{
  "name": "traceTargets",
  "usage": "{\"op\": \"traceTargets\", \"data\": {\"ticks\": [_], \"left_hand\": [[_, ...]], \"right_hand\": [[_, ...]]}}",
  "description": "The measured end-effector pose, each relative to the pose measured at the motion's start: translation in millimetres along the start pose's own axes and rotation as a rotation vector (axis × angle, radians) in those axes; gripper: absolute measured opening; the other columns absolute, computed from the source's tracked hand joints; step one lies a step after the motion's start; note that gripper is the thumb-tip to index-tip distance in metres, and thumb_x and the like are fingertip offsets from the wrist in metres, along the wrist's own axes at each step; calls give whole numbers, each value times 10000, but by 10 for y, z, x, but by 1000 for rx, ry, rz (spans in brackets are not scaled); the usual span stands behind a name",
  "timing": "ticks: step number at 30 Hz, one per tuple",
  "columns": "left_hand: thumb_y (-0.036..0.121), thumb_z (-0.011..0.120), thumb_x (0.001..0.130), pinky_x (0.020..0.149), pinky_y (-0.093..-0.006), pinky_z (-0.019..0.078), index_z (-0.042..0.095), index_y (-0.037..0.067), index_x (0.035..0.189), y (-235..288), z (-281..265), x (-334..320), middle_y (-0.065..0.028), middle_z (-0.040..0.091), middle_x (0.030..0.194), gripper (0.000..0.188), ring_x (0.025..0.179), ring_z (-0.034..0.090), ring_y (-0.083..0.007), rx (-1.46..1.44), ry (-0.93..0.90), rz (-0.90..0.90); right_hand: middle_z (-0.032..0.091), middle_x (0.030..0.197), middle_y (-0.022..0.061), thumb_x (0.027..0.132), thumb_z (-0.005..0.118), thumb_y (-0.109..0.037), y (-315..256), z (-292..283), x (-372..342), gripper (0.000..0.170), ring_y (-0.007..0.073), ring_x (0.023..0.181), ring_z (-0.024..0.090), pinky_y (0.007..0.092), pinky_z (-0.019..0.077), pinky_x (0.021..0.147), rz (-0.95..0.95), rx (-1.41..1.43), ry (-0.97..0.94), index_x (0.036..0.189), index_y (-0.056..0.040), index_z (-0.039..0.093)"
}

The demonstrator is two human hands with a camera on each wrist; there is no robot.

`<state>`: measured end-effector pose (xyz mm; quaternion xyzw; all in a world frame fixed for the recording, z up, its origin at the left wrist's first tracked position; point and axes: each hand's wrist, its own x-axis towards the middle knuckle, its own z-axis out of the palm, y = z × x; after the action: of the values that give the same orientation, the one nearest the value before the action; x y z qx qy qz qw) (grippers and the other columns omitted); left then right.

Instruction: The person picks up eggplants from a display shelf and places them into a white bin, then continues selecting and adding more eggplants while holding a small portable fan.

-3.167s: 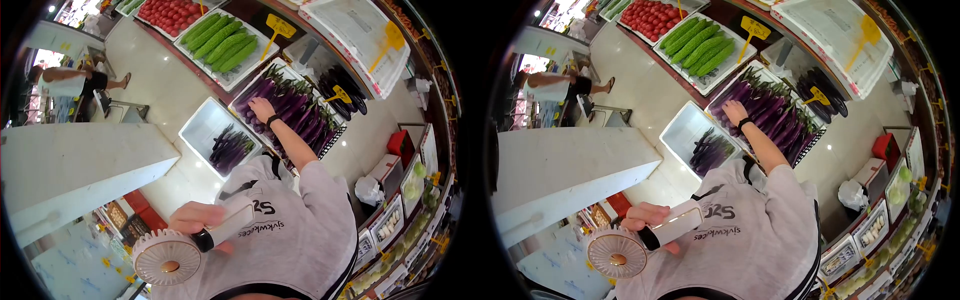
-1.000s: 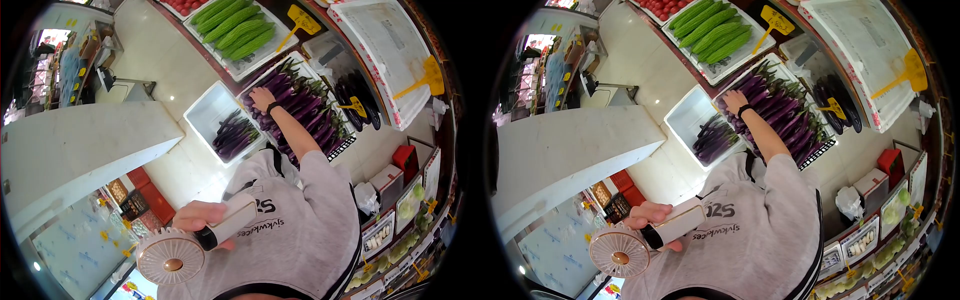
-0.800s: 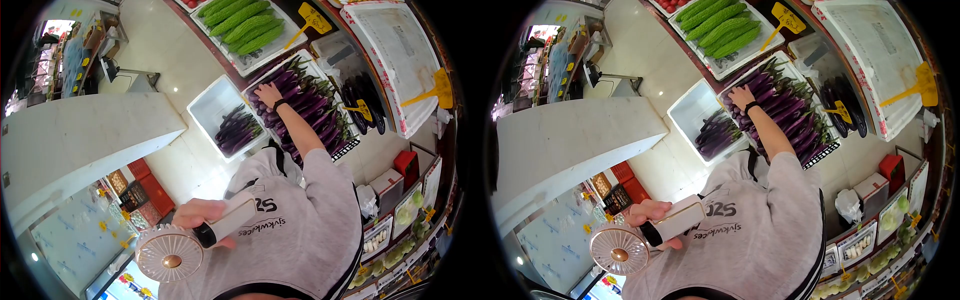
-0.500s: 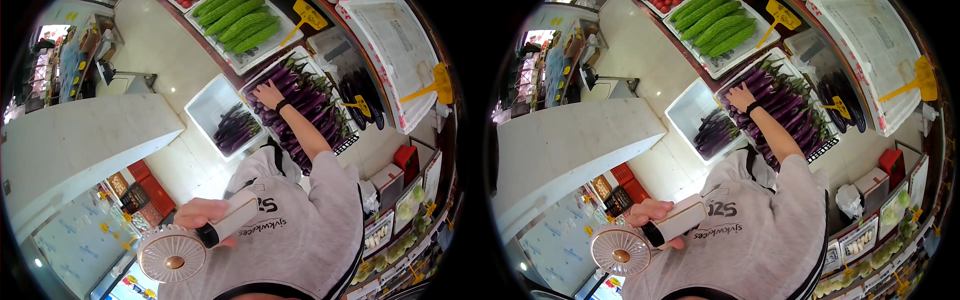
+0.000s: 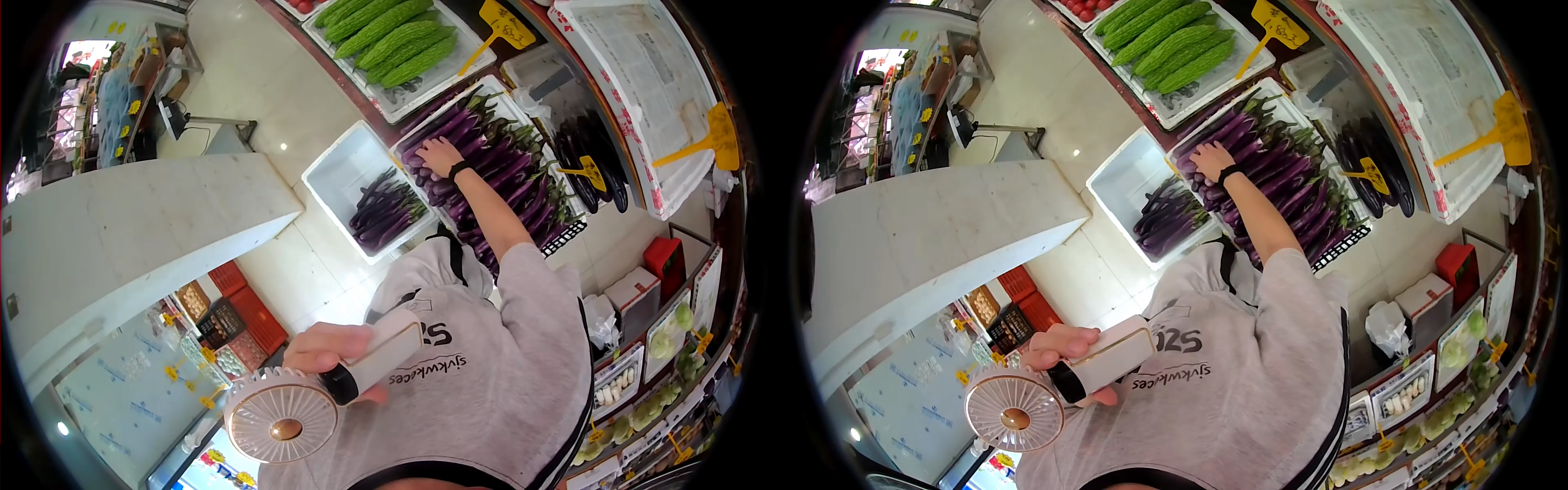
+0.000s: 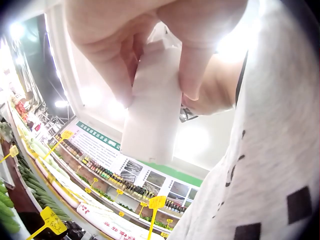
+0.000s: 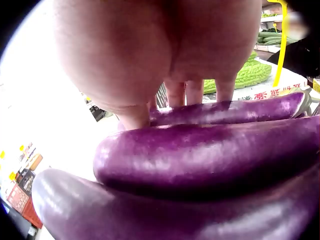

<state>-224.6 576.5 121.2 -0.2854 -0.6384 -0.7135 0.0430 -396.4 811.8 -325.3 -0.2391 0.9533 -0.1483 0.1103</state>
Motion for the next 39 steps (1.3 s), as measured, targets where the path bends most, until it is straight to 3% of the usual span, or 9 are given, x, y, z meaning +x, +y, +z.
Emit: {"op": "traceTargets", "data": {"ticks": [9, 14, 19, 21, 24, 28, 32, 36, 39], "left_hand": [[155, 940, 584, 866, -394, 548, 405, 21, 1307, 14, -89, -60, -184, 580, 1104, 909, 992, 625, -337, 11, -79, 44], [167, 939, 588, 867, -388, 545, 381, 35, 1357, 149, -157, -63, -174, 572, 1129, 959, 1020, 614, -333, 64, -105, -32], [135, 950, 532, 791, -407, 587, 456, 44, 1250, 194, -104, -190, -160, 611, 1057, 876, 964, 657, -327, 41, 14, -3], [151, 954, 528, 785, -402, 589, 448, 45, 1255, 183, -91, -266, -158, 609, 1050, 892, 957, 658, -324, 69, 8, 28], [187, 948, 548, 770, -384, 589, 419, 43, 1266, 150, -45, -313, -155, 602, 1033, 904, 932, 659, -314, 64, -2, 68], [231, 916, 625, 874, -362, 549, 364, 26, 1360, 204, -87, -261, -169, 561, 1135, 941, 1041, 606, -303, 41, -182, 96], [206, 923, 605, 854, -377, 560, 377, 35, 1338, 180, -24, -308, -163, 566, 1122, 930, 1026, 616, -307, -15, -196, 79], [162, 953, 530, 826, -398, 573, 407, 42, 1289, 195, 2, -295, -155, 583, 1097, 943, 1000, 635, -326, -88, -322, 62], [146, 958, 514, 841, -401, 568, 409, 50, 1301, 156, 64, -288, -148, 586, 1099, 965, 1015, 632, -333, -157, -420, 52]], "right_hand": [[570, 1111, 128, 781, 735, -300, -136, -323, 46, 465, 319, 1094, 550, 510, 413, 947, 180, 9, 6, 1135, -74, 536], [592, 1056, 98, 754, 709, -252, -142, -373, -32, 407, 304, 1107, 536, 481, 402, 984, 144, 202, 75, 1111, -91, 597], [611, 1099, 76, 765, 608, -144, -213, -143, -205, 376, 277, 1138, 527, 491, 368, 1031, 135, 16, 117, 1137, -99, 628], [596, 1166, 106, 775, 594, -134, -327, -186, -233, 407, 297, 1163, 518, 505, 358, 1041, 188, 12, 71, 1177, -69, 602], [489, 1330, 196, 849, 524, -168, -466, -16, -396, 446, 343, 1255, 444, 517, 339, 1049, 244, -74, 218, 1276, -37, 524], [425, 1398, 209, 865, 535, -188, -646, -4, -703, 521, 358, 1299, 402, 516, 334, 1062, 337, 62, 263, 1354, -32, 447], [348, 1485, 175, 903, 571, -235, -774, -136, -1176, 605, 312, 1389, 323, 489, 297, 1112, 398, 179, 189, 1434, -39, 358], [364, 1482, 174, 918, 554, -235, -827, -147, -1723, 568, 300, 1360, 377, 458, 318, 1111, 437, 126, 165, 1420, -35, 379], [490, 1369, 163, 871, 578, -177, -811, -102, -2148, 483, 311, 1232, 496, 442, 381, 1037, 530, 270, 413, 1320, -25, 486]]}}
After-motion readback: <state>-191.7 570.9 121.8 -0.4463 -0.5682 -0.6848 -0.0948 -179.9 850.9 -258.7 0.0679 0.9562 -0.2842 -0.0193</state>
